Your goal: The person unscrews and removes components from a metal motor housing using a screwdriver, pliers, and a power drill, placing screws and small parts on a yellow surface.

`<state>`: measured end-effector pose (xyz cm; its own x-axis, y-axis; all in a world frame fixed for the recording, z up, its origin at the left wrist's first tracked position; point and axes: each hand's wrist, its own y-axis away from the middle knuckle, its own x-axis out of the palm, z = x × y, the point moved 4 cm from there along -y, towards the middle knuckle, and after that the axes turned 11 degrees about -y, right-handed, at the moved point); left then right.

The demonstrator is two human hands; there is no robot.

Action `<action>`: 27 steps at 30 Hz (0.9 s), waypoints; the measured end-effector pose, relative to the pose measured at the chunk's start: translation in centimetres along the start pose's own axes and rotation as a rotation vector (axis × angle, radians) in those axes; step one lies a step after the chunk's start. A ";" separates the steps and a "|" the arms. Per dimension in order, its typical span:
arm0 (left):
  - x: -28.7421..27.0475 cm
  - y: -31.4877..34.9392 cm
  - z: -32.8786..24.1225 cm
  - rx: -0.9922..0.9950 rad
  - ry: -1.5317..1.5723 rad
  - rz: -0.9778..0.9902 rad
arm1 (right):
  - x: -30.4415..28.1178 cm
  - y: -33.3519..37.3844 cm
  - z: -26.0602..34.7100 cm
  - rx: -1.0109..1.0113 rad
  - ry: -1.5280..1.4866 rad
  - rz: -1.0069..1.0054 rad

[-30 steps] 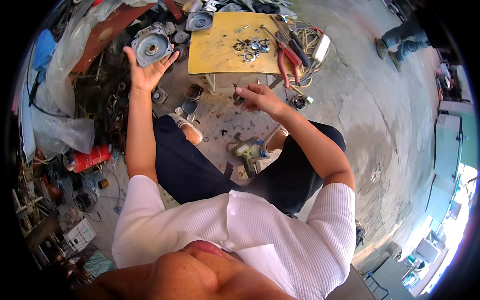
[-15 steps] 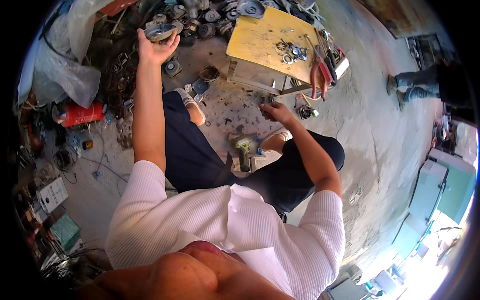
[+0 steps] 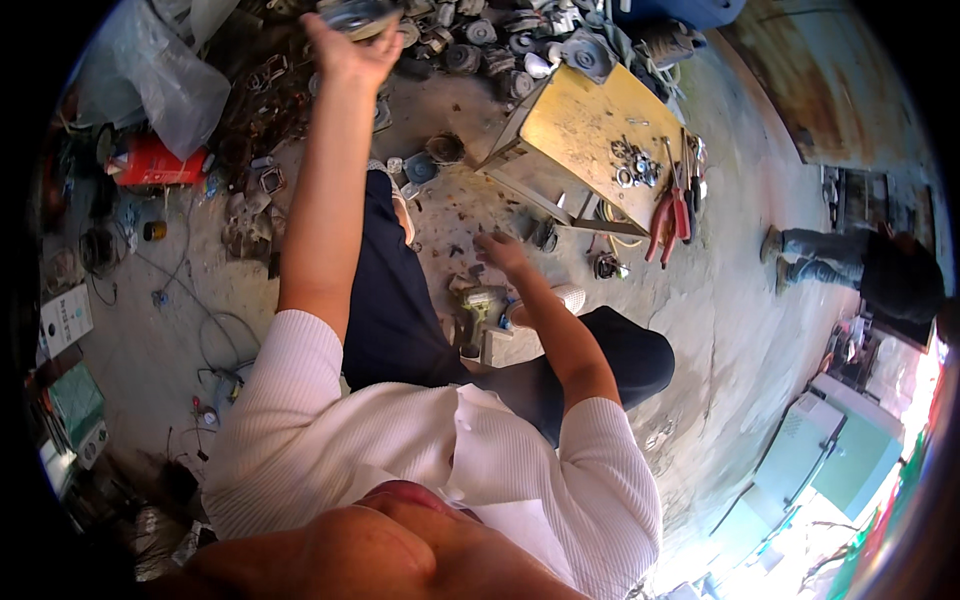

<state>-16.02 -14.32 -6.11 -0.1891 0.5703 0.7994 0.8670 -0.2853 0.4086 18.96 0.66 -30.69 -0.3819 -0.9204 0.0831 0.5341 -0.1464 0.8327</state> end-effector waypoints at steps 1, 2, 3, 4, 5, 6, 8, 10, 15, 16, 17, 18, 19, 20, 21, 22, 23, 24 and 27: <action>0.2 -0.6 0.9 -0.031 -0.053 -0.050 | 0.8 -0.3 0.0 -0.011 -0.029 0.000; 0.4 -1.3 1.7 -0.062 -0.106 -0.100 | 1.6 -0.8 -0.2 -0.022 -0.059 0.003; 1.1 -0.7 2.5 -0.050 -0.133 -0.069 | 2.2 -1.2 -0.4 -0.018 -0.073 0.003; 1.5 0.0 3.0 -0.037 -0.161 -0.039 | 2.7 -1.4 -0.7 -0.015 -0.086 0.003; 2.1 -0.3 3.4 -0.113 -0.142 -0.014 | 3.0 -1.6 -1.1 -0.012 -0.106 0.000; 2.7 -0.4 3.7 -0.189 -0.123 0.011 | 3.1 -1.7 -1.5 -0.015 -0.088 0.003; 3.2 -0.5 4.4 -0.229 -0.093 -0.007 | 3.2 -1.9 -2.3 -0.021 -0.053 0.012; 3.2 -0.7 4.6 -0.197 -0.111 -0.006 | 3.0 -2.2 -3.1 0.007 -0.049 0.040; 2.5 -1.8 5.9 -0.215 -0.152 0.078 | 0.6 -3.0 -6.4 0.102 -0.128 0.016; 2.2 -2.3 6.1 -0.236 -0.164 0.105 | -0.1 -3.4 -7.2 0.131 -0.128 0.013; 2.0 -2.8 6.3 -0.267 -0.162 0.077 | -0.4 -3.4 -7.5 0.135 -0.160 -0.029; 2.3 -2.7 6.5 -0.306 -0.161 0.052 | -1.2 -3.4 -8.2 0.140 -0.153 -0.053; 2.6 -2.6 6.7 -0.297 -0.165 0.041 | -2.1 -3.3 -8.8 0.145 -0.148 -0.078; 3.0 -2.1 6.7 -0.287 -0.170 0.029 | -2.5 -3.0 -8.9 0.151 -0.144 -0.101; 3.4 -1.6 6.8 -0.279 -0.177 0.018 | -2.8 -2.7 -9.0 0.153 -0.134 -0.133; 3.6 -1.4 6.9 -0.277 -0.193 0.024 | -3.0 -2.4 -9.3 0.157 -0.126 -0.166; 3.3 -1.4 6.4 -0.265 -0.206 0.027 | -2.8 -1.8 -9.3 0.158 -0.112 -0.191; 3.8 -1.2 7.0 -0.283 -0.219 0.051 | -3.6 -1.7 -9.8 0.135 -0.101 -0.188; 3.3 -1.2 6.6 -0.280 -0.222 0.097 | -4.7 -1.5 -9.8 0.089 -0.071 -0.208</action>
<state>-14.64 -7.06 -6.86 0.0192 0.6751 0.7375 0.7103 -0.5283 0.4651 27.30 1.64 -37.72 -0.5307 -0.8454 -0.0598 0.3706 -0.2949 0.8807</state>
